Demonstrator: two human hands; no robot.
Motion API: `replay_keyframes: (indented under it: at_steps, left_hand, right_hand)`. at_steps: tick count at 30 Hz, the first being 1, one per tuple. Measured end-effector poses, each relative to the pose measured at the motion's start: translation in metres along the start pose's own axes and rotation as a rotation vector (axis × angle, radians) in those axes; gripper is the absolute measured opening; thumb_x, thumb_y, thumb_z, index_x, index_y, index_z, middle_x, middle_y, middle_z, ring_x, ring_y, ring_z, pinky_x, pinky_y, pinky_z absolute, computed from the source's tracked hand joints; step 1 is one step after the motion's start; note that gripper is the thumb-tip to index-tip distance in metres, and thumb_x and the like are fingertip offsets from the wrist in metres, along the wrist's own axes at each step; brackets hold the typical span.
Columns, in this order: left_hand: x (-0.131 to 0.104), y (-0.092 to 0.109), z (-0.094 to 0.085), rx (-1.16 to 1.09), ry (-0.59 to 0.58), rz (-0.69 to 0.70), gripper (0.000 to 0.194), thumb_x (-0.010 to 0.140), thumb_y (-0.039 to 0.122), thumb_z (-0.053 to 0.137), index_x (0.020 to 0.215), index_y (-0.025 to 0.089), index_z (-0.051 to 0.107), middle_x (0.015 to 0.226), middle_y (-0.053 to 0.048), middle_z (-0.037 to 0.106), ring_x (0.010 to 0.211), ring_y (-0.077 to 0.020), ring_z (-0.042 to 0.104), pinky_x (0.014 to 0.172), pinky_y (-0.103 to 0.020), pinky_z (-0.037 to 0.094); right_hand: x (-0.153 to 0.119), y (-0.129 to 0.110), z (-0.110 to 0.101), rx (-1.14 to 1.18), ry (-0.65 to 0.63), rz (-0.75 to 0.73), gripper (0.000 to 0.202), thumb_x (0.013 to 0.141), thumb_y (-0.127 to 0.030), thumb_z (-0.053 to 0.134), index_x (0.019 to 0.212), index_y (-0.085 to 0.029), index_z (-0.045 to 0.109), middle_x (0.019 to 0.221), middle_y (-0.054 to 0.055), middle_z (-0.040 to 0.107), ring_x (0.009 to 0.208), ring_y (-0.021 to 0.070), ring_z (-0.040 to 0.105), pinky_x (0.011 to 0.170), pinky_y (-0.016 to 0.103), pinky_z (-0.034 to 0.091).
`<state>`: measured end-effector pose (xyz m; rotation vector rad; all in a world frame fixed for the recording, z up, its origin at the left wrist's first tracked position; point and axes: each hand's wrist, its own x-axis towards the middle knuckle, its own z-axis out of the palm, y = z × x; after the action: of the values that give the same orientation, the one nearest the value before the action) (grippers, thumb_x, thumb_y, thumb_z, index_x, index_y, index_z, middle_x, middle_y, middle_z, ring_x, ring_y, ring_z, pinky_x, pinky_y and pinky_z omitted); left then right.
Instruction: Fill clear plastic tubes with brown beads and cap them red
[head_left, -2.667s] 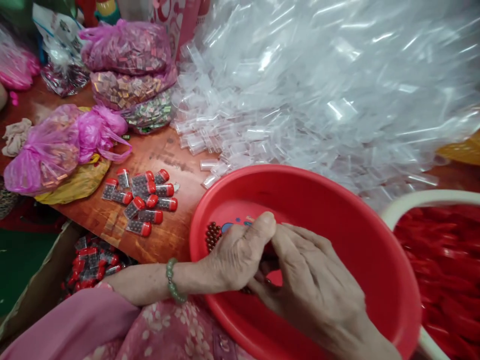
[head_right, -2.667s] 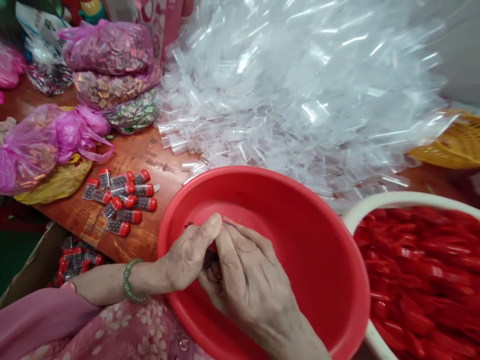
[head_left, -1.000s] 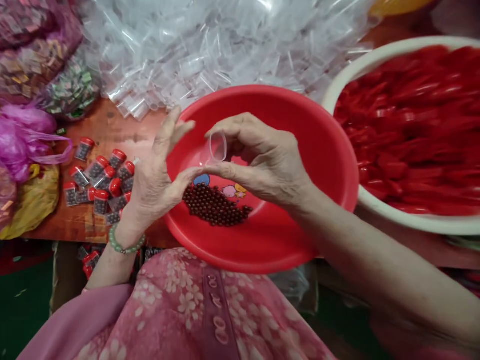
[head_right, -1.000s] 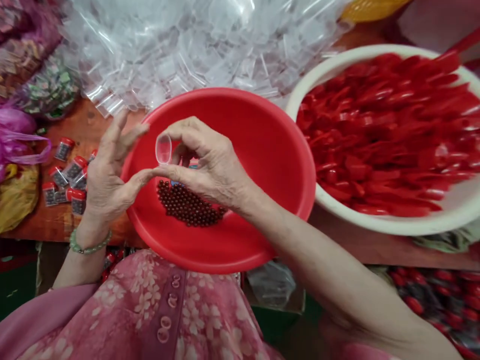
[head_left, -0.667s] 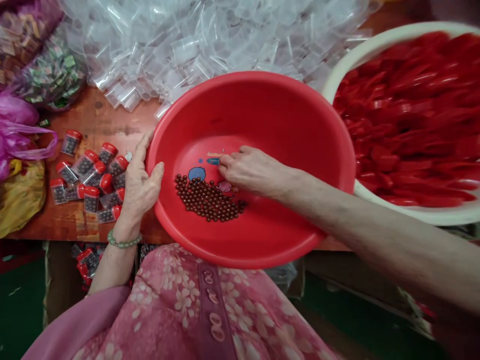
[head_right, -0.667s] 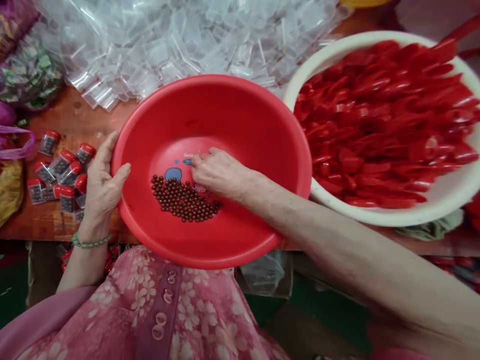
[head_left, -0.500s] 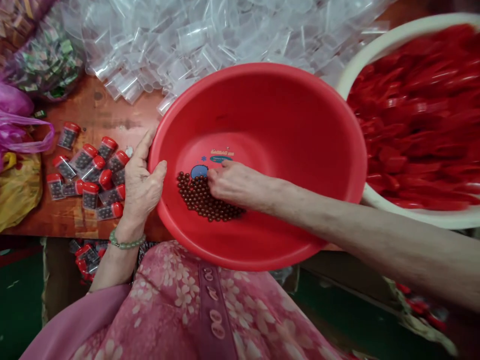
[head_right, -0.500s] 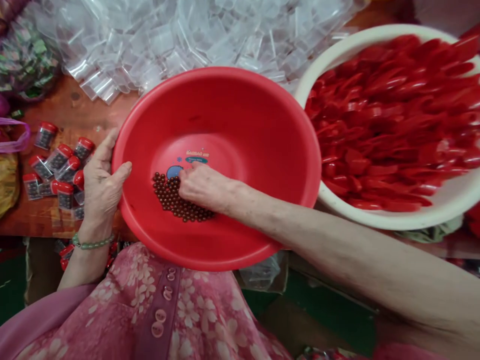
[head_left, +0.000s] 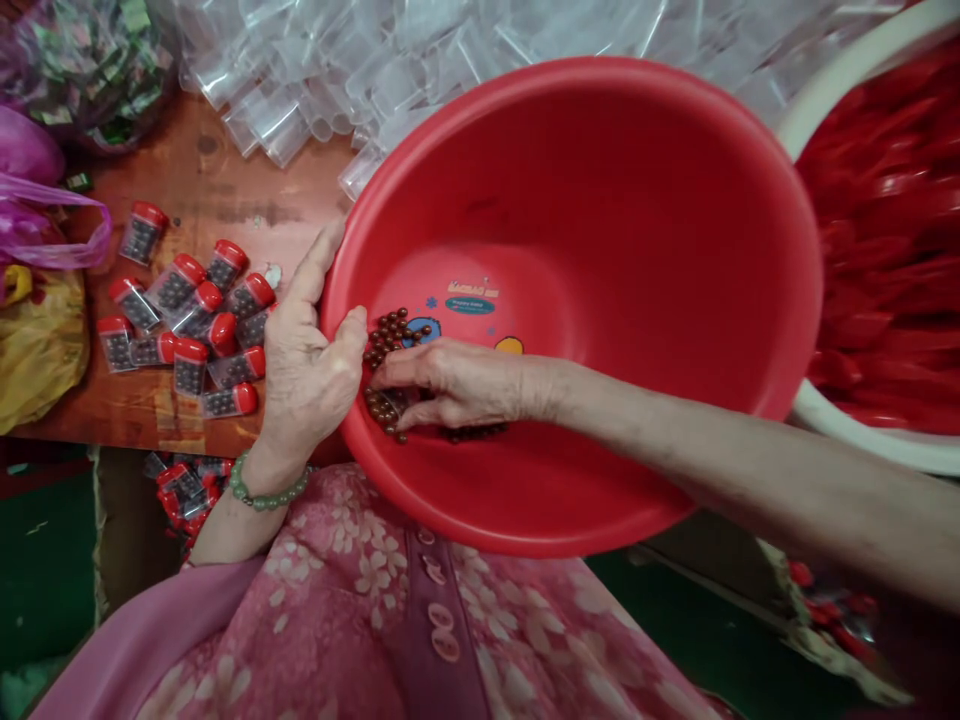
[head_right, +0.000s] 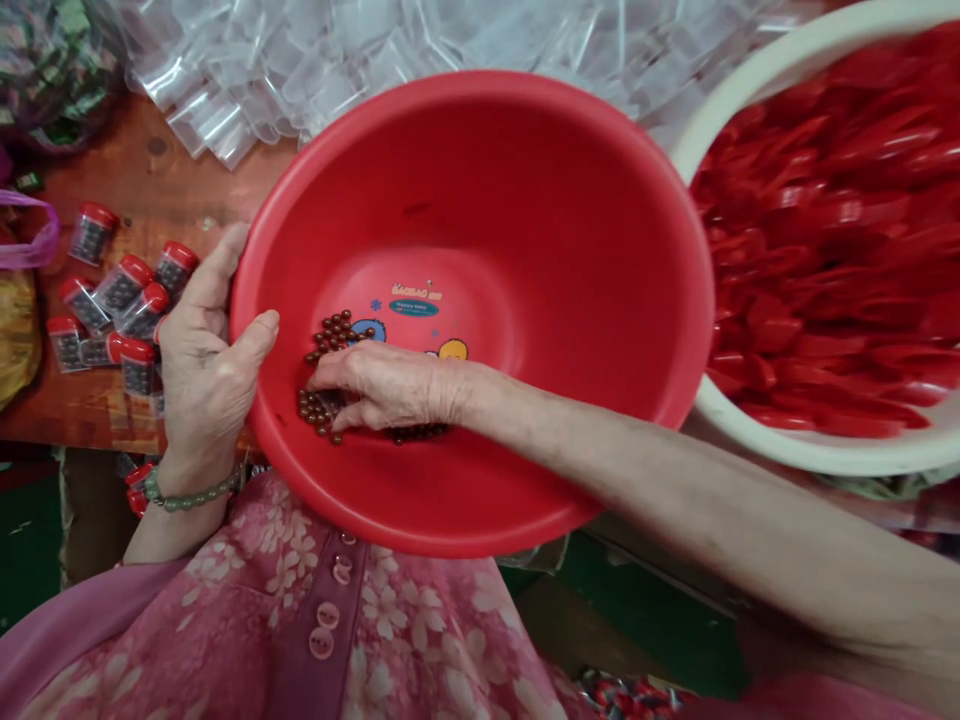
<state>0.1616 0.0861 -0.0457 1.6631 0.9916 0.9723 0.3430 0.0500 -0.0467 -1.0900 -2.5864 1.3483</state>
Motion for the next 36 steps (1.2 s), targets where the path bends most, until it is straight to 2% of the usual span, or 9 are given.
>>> replay_keyframes:
  at_steps: [4,7,11,13,19,21,27,32,36]
  left_hand:
    - [0.003,-0.016,0.001,-0.038,-0.018,-0.008,0.056,0.093,0.043,0.058,0.145,0.027,0.044,0.153,-0.005,0.047,0.146,-0.0300,0.038,0.124,-0.050,0.027]
    - [0.005,-0.025,0.000,-0.002,-0.033,0.005,0.056,0.094,0.045,0.056,0.145,0.026,0.043,0.152,-0.007,0.048,0.143,-0.0285,0.043,0.121,-0.049,0.032]
    - [0.001,-0.013,-0.006,0.234,0.071,0.138,0.047,0.097,0.041,0.051,0.140,0.023,0.050,0.154,-0.010,0.045,0.147,-0.0287,0.037,0.124,-0.051,0.024]
    - [-0.004,0.000,-0.010,0.245,0.065,0.191,0.044,0.098,0.037,0.049,0.141,0.024,0.050,0.156,-0.009,0.042,0.149,-0.0283,0.033,0.125,-0.052,0.023]
    - [-0.013,0.031,-0.009,-0.187,-0.426,-0.048,0.064,0.093,0.037,0.060,0.152,0.032,0.035,0.159,-0.008,0.040,0.145,-0.0279,0.042,0.119,-0.048,0.039]
    - [-0.011,0.035,-0.003,-0.275,-0.500,-0.114,0.062,0.093,0.036,0.061,0.151,0.030,0.038,0.155,-0.009,0.046,0.141,-0.0264,0.048,0.118,-0.046,0.041]
    - [-0.011,0.037,0.017,-0.364,-0.405,-0.113,0.052,0.092,0.037,0.062,0.141,0.024,0.052,0.145,-0.009,0.057,0.133,-0.0236,0.056,0.112,-0.040,0.047]
    - [-0.012,0.043,0.019,-0.193,-0.278,-0.048,0.036,0.090,0.033,0.064,0.124,0.020,0.066,0.114,-0.007,0.075,0.100,-0.0196,0.071,0.093,-0.034,0.057]
    - [-0.010,0.049,0.023,-0.242,-0.331,-0.086,0.030,0.090,0.034,0.065,0.114,0.018,0.069,0.101,-0.005,0.076,0.089,-0.0176,0.071,0.084,-0.030,0.058]
  right_hand:
    - [-0.006,0.006,-0.005,0.341,0.116,-0.052,0.033,0.086,-0.027,0.071,0.114,-0.010,0.065,0.082,0.001,0.065,0.073,0.0113,0.059,0.071,0.024,0.049]
    - [-0.013,0.004,-0.011,0.391,0.154,-0.082,0.036,0.088,-0.029,0.069,0.119,-0.013,0.064,0.086,0.002,0.066,0.076,0.0117,0.060,0.075,0.025,0.050]
    - [-0.022,-0.001,-0.024,0.363,0.223,-0.064,0.036,0.086,-0.029,0.070,0.119,-0.014,0.065,0.096,0.005,0.069,0.085,0.0134,0.063,0.081,0.027,0.051]
    - [-0.027,-0.003,-0.030,0.348,0.279,-0.050,0.036,0.085,-0.029,0.071,0.119,-0.016,0.066,0.101,0.005,0.071,0.088,0.0142,0.064,0.083,0.029,0.052]
    - [-0.036,-0.014,-0.047,0.374,0.376,-0.112,0.037,0.086,-0.037,0.071,0.118,-0.019,0.067,0.101,0.004,0.071,0.091,0.0145,0.066,0.085,0.029,0.053]
    - [-0.038,-0.020,-0.051,0.364,0.401,-0.146,0.031,0.088,-0.037,0.067,0.111,-0.017,0.069,0.100,0.005,0.071,0.091,0.0142,0.065,0.084,0.029,0.053]
    - [-0.052,-0.032,-0.053,0.256,0.538,-0.152,0.025,0.093,-0.037,0.061,0.104,-0.018,0.072,0.100,0.007,0.073,0.091,0.0147,0.067,0.084,0.029,0.053]
    - [-0.070,-0.037,-0.050,0.177,0.685,-0.072,0.028,0.089,-0.036,0.067,0.111,-0.019,0.070,0.088,0.003,0.071,0.073,0.0117,0.064,0.071,0.025,0.053]
    - [-0.077,-0.040,-0.045,0.166,0.772,-0.071,0.040,0.088,-0.035,0.069,0.124,-0.021,0.062,0.095,0.003,0.071,0.077,0.0128,0.065,0.074,0.027,0.054]
